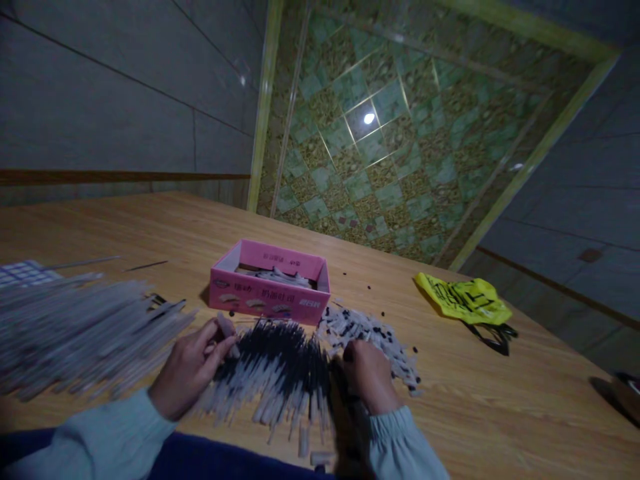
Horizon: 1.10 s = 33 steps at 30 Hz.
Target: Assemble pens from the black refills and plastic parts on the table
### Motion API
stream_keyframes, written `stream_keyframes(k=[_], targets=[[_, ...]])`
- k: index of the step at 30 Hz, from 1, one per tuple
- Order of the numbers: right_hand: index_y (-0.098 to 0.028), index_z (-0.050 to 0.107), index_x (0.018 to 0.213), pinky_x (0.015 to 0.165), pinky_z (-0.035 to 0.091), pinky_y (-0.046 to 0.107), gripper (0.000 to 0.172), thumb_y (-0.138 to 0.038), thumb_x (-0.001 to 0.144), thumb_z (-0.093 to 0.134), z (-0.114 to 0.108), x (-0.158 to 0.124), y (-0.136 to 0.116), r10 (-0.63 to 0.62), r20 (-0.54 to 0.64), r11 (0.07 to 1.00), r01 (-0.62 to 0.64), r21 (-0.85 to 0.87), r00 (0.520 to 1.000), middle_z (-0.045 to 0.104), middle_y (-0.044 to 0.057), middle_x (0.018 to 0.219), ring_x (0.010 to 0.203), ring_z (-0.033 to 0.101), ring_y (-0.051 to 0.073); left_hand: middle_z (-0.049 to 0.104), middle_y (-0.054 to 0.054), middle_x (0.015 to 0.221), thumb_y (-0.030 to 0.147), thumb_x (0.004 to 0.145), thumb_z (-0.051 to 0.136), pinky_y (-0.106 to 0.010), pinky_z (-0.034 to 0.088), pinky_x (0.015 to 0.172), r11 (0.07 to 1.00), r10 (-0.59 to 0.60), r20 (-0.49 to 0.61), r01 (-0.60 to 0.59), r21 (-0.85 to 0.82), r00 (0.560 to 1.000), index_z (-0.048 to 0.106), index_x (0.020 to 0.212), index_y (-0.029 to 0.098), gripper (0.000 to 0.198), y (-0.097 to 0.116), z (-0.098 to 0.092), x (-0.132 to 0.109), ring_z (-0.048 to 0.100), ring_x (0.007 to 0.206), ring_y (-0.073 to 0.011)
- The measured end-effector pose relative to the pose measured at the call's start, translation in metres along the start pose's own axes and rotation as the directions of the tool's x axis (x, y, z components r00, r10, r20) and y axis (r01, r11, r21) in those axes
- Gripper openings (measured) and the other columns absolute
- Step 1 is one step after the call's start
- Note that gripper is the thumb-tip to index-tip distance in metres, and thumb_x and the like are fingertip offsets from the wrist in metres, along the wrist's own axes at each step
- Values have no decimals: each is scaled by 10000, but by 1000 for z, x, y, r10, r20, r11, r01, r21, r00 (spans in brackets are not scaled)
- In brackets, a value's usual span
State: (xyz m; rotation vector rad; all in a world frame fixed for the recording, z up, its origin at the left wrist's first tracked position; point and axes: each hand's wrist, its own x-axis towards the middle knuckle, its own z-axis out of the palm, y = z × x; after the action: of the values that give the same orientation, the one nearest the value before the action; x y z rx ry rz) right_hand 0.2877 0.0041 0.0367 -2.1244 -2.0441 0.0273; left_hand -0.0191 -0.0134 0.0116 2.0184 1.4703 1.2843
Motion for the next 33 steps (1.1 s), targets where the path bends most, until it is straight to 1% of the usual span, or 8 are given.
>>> stream_keyframes(k=[3, 7, 12, 15, 20, 25, 30, 33], targets=[[-172, 667, 687, 524, 311, 281, 175, -287, 766, 561, 15, -2, -2, 12, -15, 997, -13, -83, 1000, 700, 147, 737, 719, 642, 274, 643, -14, 715, 332, 853, 428, -270, 488, 589, 970, -79, 64, 92, -227, 995, 484, 855, 222, 124, 4, 7, -4, 631, 617, -164], [-167, 655, 721, 536, 328, 284, 158, -240, 776, 526, 14, -2, -8, 5, -53, 996, -10, -89, 999, 698, 147, 756, 743, 647, 285, 671, -15, 722, 380, 839, 447, -278, 501, 506, 810, -207, 126, 242, -535, 970, 457, 863, 216, 166, 3, 16, -3, 632, 549, -160], [-228, 612, 888, 616, 379, 247, 185, -181, 811, 450, 4, -13, -37, -102, -116, 987, 115, 110, 988, 694, 47, 869, 796, 639, 199, 666, -9, 675, 416, 823, 471, -238, 470, 445, 604, -330, 211, 377, -702, 920, 444, 871, 193, 231, -1, 23, 1, 610, 499, -131], [-210, 598, 822, 626, 376, 249, 141, -176, 806, 462, 12, -22, -55, -159, -154, 962, 188, 199, 975, 679, 48, 810, 763, 625, 202, 659, -3, 662, 410, 817, 489, -221, 456, 437, 601, -323, 239, 393, -695, 916, 456, 868, 184, 235, -3, 25, 0, 600, 489, -118], [-180, 591, 852, 646, 372, 248, 148, -147, 808, 453, 33, -19, -53, -92, -161, 976, 121, 183, 983, 665, 74, 829, 788, 612, 202, 658, -2, 680, 415, 812, 496, -223, 449, 432, 623, -313, 280, 419, -661, 908, 470, 864, 185, 236, -6, 28, -1, 600, 488, -120], [-192, 617, 778, 587, 358, 236, 67, -197, 726, 574, 31, -26, -41, -143, -34, 970, 146, 196, 989, 658, 30, 743, 718, 607, 189, 649, -5, 668, 400, 815, 493, -226, 446, 417, 656, -314, 274, 416, -630, 909, 469, 884, 182, 230, -4, 28, 1, 597, 472, -126], [-281, 665, 819, 616, 337, 228, 294, -79, 639, 551, 15, -45, -47, -387, 148, 913, 355, 201, 910, 628, -5, 825, 744, 591, 160, 645, -4, 653, 372, 817, 503, -220, 450, 415, 671, -307, 253, 397, -627, 918, 474, 879, 181, 203, 0, 26, 0, 588, 459, -122], [-268, 662, 790, 593, 325, 232, 279, -77, 660, 507, 10, -48, -54, -442, 190, 894, 413, 173, 877, 591, 0, 784, 704, 572, 151, 649, -7, 659, 361, 809, 518, -211, 447, 411, 660, -317, 250, 402, -634, 915, 479, 870, 181, 194, 0, 26, 0, 588, 457, -118]])
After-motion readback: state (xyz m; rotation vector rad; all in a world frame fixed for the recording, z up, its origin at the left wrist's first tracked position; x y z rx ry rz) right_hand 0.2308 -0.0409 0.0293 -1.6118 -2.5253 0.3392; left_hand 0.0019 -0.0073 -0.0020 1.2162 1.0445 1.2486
